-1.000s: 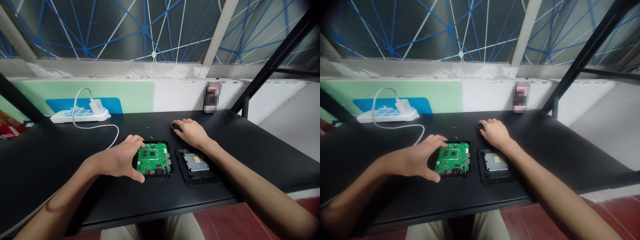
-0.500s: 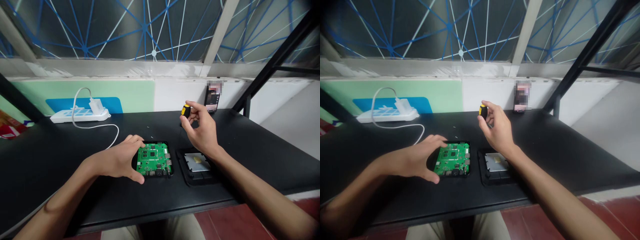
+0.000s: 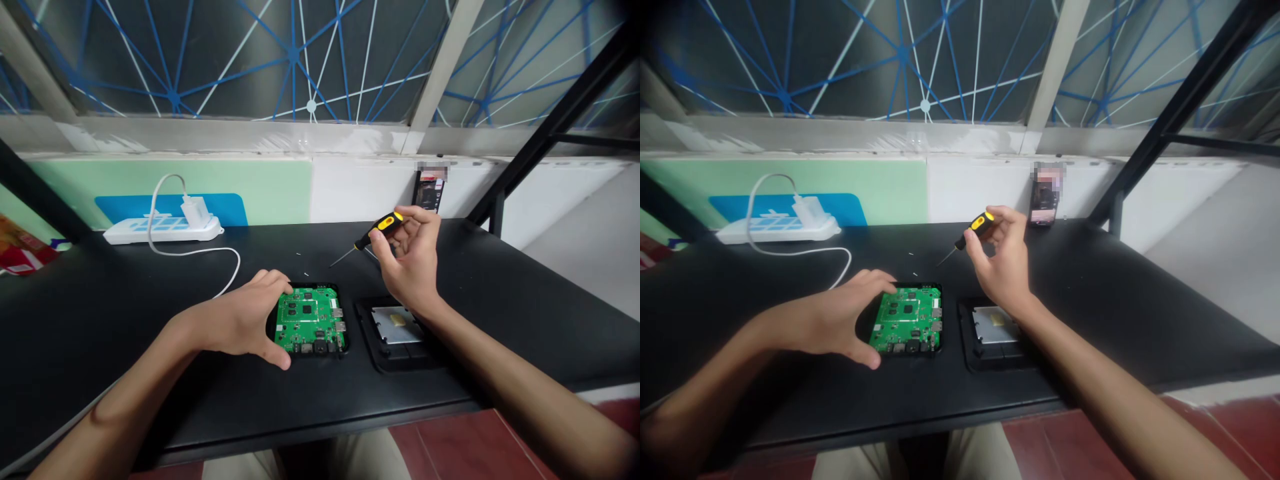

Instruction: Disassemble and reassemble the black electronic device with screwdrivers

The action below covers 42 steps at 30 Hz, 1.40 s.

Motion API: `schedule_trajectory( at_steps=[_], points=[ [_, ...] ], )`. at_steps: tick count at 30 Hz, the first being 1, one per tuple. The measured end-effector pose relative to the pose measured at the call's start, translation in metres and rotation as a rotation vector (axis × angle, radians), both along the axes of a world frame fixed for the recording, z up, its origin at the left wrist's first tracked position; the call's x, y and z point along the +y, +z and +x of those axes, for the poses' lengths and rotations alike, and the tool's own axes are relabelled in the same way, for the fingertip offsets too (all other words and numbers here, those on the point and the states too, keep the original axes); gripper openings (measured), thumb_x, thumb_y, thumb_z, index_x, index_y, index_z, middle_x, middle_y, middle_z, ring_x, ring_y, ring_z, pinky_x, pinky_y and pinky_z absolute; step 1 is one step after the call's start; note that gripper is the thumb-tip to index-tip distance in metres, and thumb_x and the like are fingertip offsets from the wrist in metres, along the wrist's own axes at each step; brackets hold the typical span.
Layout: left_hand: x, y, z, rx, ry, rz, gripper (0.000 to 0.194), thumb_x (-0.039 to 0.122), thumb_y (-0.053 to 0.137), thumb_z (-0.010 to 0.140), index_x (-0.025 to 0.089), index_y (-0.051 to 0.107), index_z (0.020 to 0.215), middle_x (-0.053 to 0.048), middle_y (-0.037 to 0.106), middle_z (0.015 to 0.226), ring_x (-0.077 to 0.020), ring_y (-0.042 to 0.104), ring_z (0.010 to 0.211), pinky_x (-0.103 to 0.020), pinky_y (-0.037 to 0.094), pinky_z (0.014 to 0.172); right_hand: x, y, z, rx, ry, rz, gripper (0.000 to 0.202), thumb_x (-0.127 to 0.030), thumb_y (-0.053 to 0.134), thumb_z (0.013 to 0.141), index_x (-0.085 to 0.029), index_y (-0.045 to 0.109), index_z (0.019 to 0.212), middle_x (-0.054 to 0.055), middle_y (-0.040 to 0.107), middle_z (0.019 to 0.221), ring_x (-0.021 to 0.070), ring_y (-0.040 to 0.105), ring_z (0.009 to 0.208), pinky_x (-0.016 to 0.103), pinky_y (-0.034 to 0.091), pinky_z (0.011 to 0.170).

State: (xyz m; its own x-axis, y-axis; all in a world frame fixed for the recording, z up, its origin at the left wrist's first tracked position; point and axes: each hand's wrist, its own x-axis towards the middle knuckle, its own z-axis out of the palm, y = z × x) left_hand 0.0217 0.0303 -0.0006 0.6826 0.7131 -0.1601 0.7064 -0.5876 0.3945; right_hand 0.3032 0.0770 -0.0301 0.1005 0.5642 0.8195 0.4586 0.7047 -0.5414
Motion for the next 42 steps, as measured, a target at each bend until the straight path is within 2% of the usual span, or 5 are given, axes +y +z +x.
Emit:
schedule_trajectory(
  at_steps=[5, 9, 23, 32, 42],
  points=[
    [-0.001, 0.0, 0.001, -0.017, 0.046, -0.014, 0.099, 0.058, 0.084, 0.063, 0.017, 0.037, 0.14, -0.014, 0.048, 0.134, -0.0353, 0.048, 0.125, -0.044, 0.046, 0.102, 0.0, -0.003, -0.001, 0.043, 0.034, -0.019, 0.04, -0.027, 0.063, 0.091, -0.027, 0.04, 0.124, 0.009, 0.057, 0.111, 0.0207, 0.067, 0.095, 0.041, 0.06, 0.082],
    [0.001, -0.005, -0.001, 0.011, 0.051, -0.008, 0.118, 0.065, 0.082, 0.062, 0.017, 0.024, 0.152, -0.019, 0.034, 0.151, -0.0429, 0.03, 0.142, -0.053, 0.037, 0.112, -0.001, -0.005, -0.001, 0.034, 0.056, -0.069, 0.044, -0.028, 0.061, 0.094, -0.029, 0.039, 0.132, 0.009, 0.059, 0.109, 0.0217, 0.068, 0.091, 0.044, 0.061, 0.081],
    [-0.003, 0.004, 0.003, -0.032, -0.084, -0.004, 0.096, 0.062, 0.086, 0.057, 0.021, 0.048, 0.134, -0.008, 0.05, 0.124, -0.0333, 0.047, 0.118, -0.046, 0.043, 0.103, -0.002, -0.013, -0.004, 0.005, 0.095, -0.148, 0.039, -0.032, 0.064, 0.093, -0.028, 0.048, 0.128, 0.006, 0.062, 0.111, 0.0209, 0.069, 0.094, 0.042, 0.061, 0.084],
    [-0.003, 0.005, 0.003, -0.04, -0.085, -0.01, 0.085, 0.06, 0.087, 0.058, 0.023, 0.056, 0.127, -0.006, 0.051, 0.123, -0.0329, 0.047, 0.118, -0.045, 0.042, 0.102, 0.001, -0.005, 0.006, -0.04, -0.031, -0.059, 0.039, -0.031, 0.061, 0.094, -0.03, 0.049, 0.131, 0.006, 0.061, 0.1, 0.0213, 0.064, 0.079, 0.044, 0.058, 0.074],
    [-0.003, 0.004, 0.002, -0.052, -0.051, -0.016, 0.098, 0.06, 0.088, 0.056, 0.018, 0.048, 0.135, -0.01, 0.05, 0.125, -0.0339, 0.046, 0.121, -0.042, 0.042, 0.103, 0.0, -0.005, 0.006, -0.064, -0.034, -0.078, 0.038, -0.035, 0.061, 0.093, -0.029, 0.051, 0.129, 0.007, 0.061, 0.097, 0.0226, 0.065, 0.078, 0.045, 0.059, 0.07]
  ],
)
